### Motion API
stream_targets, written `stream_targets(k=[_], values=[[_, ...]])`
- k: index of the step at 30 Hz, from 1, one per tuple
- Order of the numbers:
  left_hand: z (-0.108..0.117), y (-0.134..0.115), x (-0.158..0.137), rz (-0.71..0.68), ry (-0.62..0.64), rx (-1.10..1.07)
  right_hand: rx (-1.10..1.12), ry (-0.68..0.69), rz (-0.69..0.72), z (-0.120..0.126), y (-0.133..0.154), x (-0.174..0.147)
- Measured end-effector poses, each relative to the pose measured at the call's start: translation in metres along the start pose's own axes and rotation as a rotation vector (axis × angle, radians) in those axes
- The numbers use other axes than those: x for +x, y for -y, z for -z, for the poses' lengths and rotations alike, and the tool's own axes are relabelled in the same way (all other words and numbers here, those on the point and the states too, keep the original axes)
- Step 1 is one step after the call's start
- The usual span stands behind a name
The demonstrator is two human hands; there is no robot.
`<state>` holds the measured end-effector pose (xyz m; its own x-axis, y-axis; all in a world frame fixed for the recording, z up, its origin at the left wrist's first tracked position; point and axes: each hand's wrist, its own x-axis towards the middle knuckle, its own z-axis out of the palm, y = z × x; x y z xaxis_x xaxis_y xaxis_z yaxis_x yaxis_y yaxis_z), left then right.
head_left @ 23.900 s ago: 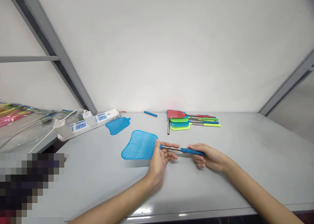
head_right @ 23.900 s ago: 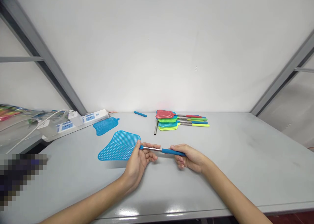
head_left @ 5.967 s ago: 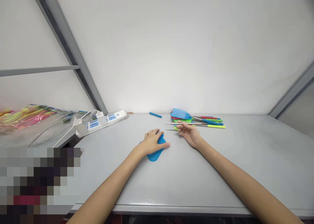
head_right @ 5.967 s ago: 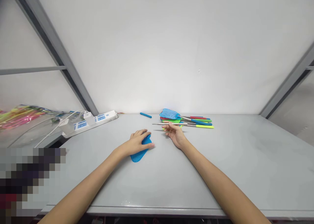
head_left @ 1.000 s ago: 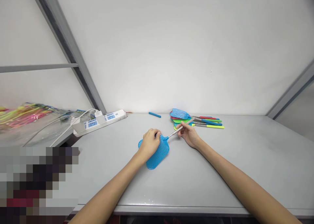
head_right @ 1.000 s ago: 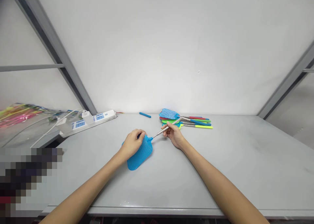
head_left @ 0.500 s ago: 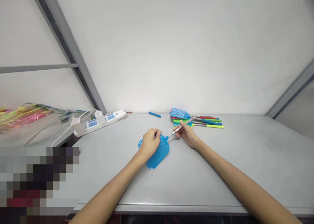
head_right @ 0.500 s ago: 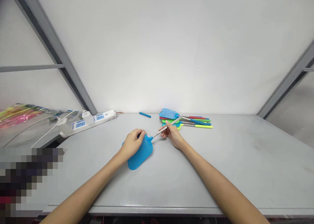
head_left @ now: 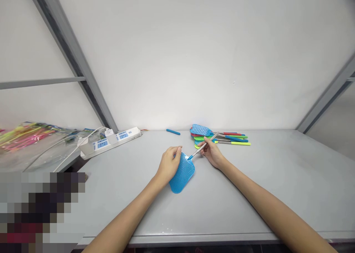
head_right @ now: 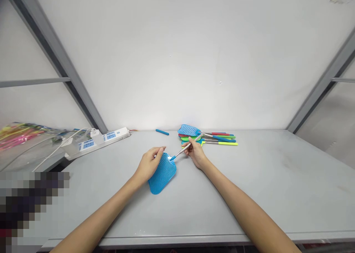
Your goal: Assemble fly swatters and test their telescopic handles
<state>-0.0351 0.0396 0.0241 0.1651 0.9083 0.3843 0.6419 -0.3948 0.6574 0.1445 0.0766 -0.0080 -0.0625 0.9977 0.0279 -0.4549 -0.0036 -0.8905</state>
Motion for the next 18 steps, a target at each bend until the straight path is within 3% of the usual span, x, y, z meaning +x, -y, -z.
stream_targets(k=[10, 18], values=[[0.006, 0.002, 0.006, 0.066, -0.159, 0.003, 0.137, -0.137, 0.085, 0.010, 0.003, 0.005], [0.004, 0.003, 0.005, 0.099, -0.150, -0.049, 0.226, -0.173, 0.114, 0.028, 0.011, 0.011]])
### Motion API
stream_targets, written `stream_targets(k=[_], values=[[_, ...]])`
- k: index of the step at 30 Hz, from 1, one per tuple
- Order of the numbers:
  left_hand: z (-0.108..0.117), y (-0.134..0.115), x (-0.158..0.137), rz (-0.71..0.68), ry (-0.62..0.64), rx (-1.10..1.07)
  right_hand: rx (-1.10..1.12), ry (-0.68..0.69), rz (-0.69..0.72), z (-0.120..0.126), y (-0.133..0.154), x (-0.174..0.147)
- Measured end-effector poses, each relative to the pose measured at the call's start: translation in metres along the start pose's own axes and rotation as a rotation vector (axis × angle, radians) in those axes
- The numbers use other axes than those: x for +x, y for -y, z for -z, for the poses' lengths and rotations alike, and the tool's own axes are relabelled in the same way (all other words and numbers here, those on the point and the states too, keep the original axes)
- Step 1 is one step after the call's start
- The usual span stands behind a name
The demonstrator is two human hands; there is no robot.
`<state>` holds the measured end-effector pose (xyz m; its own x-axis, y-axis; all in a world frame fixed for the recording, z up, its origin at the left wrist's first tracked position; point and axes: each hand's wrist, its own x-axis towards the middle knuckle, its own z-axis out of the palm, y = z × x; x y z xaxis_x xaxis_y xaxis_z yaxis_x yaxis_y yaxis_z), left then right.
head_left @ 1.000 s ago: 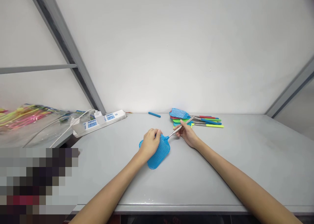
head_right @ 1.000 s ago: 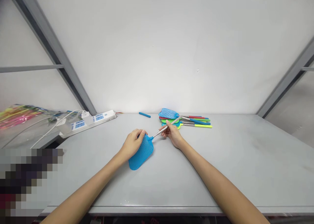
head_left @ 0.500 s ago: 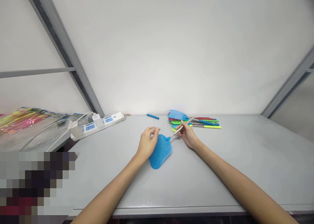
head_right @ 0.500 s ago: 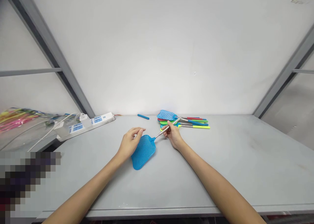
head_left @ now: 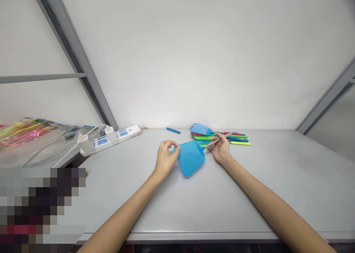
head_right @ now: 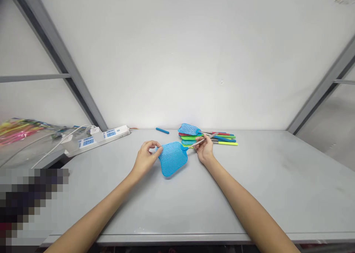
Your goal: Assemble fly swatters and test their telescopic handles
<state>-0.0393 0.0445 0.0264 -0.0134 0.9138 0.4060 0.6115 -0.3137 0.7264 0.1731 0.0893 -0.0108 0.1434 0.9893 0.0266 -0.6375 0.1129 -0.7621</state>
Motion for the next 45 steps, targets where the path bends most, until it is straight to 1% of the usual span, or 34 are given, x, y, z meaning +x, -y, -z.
stream_targets(k=[2, 4, 5, 9, 10, 12, 14, 17, 22, 32, 39, 42, 45], values=[[0.000, -0.001, 0.000, 0.009, -0.001, -0.054, 0.000, 0.014, -0.001, 0.002, 0.000, 0.001], [0.000, -0.001, 0.000, 0.065, 0.015, -0.152, -0.003, 0.029, 0.003, 0.002, -0.001, 0.002], [-0.001, -0.002, 0.000, 0.126, 0.040, -0.221, -0.003, 0.033, 0.007, 0.002, -0.001, 0.002], [-0.002, -0.002, 0.001, 0.451, 0.177, -0.534, 0.024, 0.030, 0.005, 0.002, -0.001, 0.001], [-0.002, -0.002, 0.001, 0.502, 0.189, -0.592, 0.041, 0.027, -0.002, 0.002, -0.001, 0.001], [-0.003, -0.001, 0.001, 0.554, 0.199, -0.674, 0.071, 0.022, -0.014, 0.003, -0.001, 0.000], [-0.002, -0.001, 0.000, 0.560, 0.241, -0.730, 0.082, 0.021, -0.016, 0.003, -0.001, 0.000], [-0.001, -0.001, -0.001, 0.519, 0.339, -0.794, 0.083, 0.027, -0.020, 0.003, -0.001, 0.000], [-0.001, -0.004, -0.004, 0.478, 0.420, -0.797, 0.121, 0.043, -0.035, 0.004, -0.002, 0.000], [-0.007, -0.006, -0.011, 0.526, 0.459, -0.836, 0.102, 0.060, -0.031, 0.002, -0.003, 0.000], [-0.013, -0.014, -0.019, 0.548, 0.478, -0.912, 0.086, 0.032, -0.031, 0.004, -0.008, 0.002], [-0.016, -0.019, -0.024, 0.521, 0.506, -1.008, 0.082, 0.028, -0.032, 0.003, -0.010, 0.003], [-0.018, -0.023, -0.029, 0.503, 0.505, -1.020, 0.084, 0.021, -0.027, 0.001, -0.009, 0.001]])
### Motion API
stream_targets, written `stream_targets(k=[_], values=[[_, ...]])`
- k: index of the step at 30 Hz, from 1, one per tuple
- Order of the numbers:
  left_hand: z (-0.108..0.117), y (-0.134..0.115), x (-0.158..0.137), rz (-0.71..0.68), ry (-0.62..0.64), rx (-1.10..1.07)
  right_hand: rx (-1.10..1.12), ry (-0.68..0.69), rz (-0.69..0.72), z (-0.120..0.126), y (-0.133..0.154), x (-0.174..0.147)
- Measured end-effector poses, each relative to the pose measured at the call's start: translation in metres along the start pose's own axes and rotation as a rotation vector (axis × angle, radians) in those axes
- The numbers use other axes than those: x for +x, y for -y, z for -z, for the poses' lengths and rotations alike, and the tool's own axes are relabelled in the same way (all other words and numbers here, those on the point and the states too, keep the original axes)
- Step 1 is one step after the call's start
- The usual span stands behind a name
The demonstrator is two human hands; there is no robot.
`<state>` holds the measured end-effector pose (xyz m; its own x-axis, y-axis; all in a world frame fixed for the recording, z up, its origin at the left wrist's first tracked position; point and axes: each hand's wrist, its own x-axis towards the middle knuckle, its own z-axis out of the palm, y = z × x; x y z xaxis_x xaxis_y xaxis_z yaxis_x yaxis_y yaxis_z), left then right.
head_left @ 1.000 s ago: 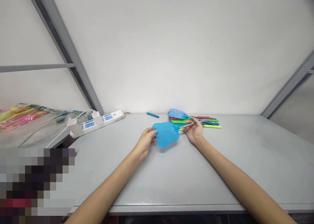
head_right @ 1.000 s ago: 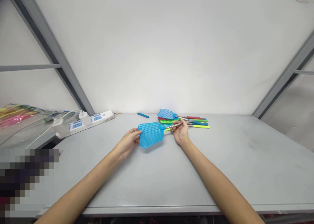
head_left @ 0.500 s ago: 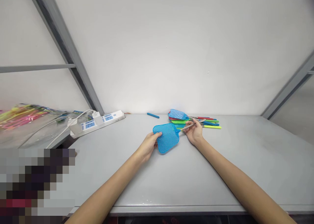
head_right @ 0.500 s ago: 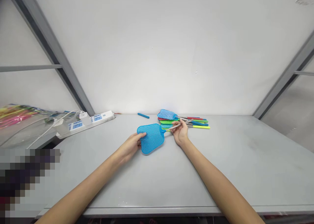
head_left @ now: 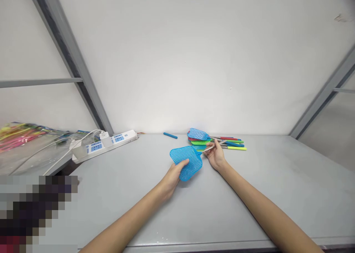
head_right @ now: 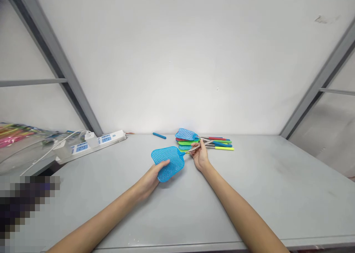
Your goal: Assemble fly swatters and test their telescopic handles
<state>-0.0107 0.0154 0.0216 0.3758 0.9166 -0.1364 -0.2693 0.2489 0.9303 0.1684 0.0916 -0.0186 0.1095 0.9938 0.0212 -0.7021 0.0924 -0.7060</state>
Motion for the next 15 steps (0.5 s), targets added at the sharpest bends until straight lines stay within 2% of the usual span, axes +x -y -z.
stream_targets(k=[15], values=[[0.0023, 0.0049, 0.0030, 0.052, -0.054, -0.037, -0.003, 0.024, -0.009, -0.0010, -0.0023, 0.0001]])
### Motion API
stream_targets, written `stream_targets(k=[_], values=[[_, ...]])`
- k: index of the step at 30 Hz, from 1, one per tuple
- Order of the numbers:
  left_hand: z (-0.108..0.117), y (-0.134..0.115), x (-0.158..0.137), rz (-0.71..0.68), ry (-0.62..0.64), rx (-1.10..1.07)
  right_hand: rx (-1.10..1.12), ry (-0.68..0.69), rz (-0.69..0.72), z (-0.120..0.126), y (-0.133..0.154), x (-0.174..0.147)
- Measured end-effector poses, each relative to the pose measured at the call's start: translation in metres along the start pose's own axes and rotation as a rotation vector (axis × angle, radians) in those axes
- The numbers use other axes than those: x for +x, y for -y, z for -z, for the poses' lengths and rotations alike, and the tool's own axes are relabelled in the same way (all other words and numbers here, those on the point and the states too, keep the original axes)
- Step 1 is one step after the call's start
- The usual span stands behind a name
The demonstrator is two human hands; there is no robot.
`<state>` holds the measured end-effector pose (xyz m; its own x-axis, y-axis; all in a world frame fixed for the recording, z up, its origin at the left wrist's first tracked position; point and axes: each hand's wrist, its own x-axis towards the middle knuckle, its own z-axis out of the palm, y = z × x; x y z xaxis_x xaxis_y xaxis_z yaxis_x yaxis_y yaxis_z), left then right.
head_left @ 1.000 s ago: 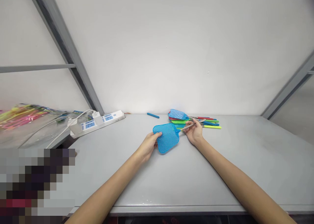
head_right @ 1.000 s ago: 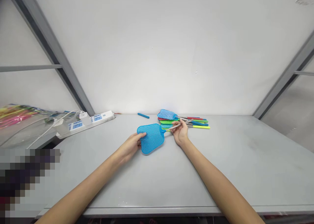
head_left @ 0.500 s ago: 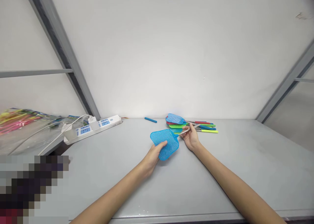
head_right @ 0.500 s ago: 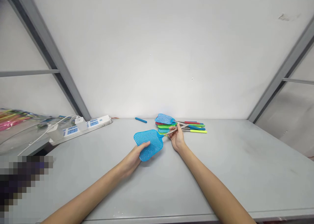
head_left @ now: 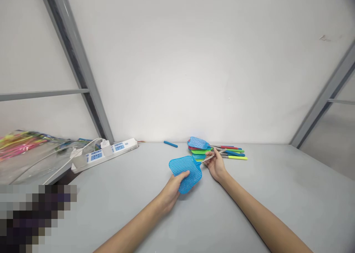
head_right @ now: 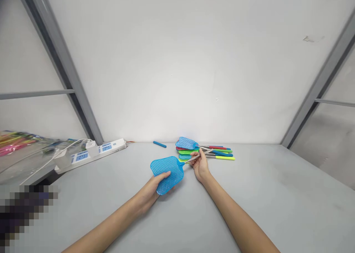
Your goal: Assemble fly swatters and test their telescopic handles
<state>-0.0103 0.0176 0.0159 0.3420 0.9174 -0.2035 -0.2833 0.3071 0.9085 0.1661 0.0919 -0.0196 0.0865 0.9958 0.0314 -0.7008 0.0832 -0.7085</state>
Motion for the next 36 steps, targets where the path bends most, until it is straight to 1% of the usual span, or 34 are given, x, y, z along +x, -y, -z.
stream_targets(k=[7, 9, 13, 15, 20, 24, 27, 29, 32, 36], values=[[0.002, 0.003, 0.001, -0.017, 0.042, -0.104, -0.047, 0.007, 0.003, 0.001, -0.002, 0.002], [0.004, 0.006, 0.004, -0.018, 0.009, -0.133, -0.064, 0.004, -0.005, 0.001, -0.002, 0.002], [0.006, 0.010, 0.008, -0.043, -0.114, -0.176, -0.087, 0.006, -0.027, -0.001, -0.002, 0.002], [0.006, 0.011, 0.009, -0.051, -0.148, -0.191, -0.094, 0.004, -0.033, -0.001, -0.001, 0.001], [0.004, 0.010, 0.009, -0.054, -0.142, -0.201, -0.103, -0.006, -0.056, -0.001, 0.001, 0.002], [0.002, 0.007, 0.009, -0.049, -0.165, -0.201, -0.098, -0.023, -0.061, -0.002, 0.002, 0.002], [0.002, 0.007, 0.011, -0.038, -0.153, -0.200, -0.100, -0.032, -0.065, -0.003, 0.004, 0.001], [0.002, 0.007, 0.012, -0.033, -0.146, -0.191, -0.109, -0.043, -0.072, -0.005, 0.006, 0.000], [0.002, 0.008, 0.013, -0.059, -0.100, -0.189, -0.131, -0.080, -0.087, -0.006, 0.009, -0.001], [0.002, 0.008, 0.012, -0.054, -0.117, -0.183, -0.172, -0.192, -0.128, -0.006, 0.015, -0.001]])
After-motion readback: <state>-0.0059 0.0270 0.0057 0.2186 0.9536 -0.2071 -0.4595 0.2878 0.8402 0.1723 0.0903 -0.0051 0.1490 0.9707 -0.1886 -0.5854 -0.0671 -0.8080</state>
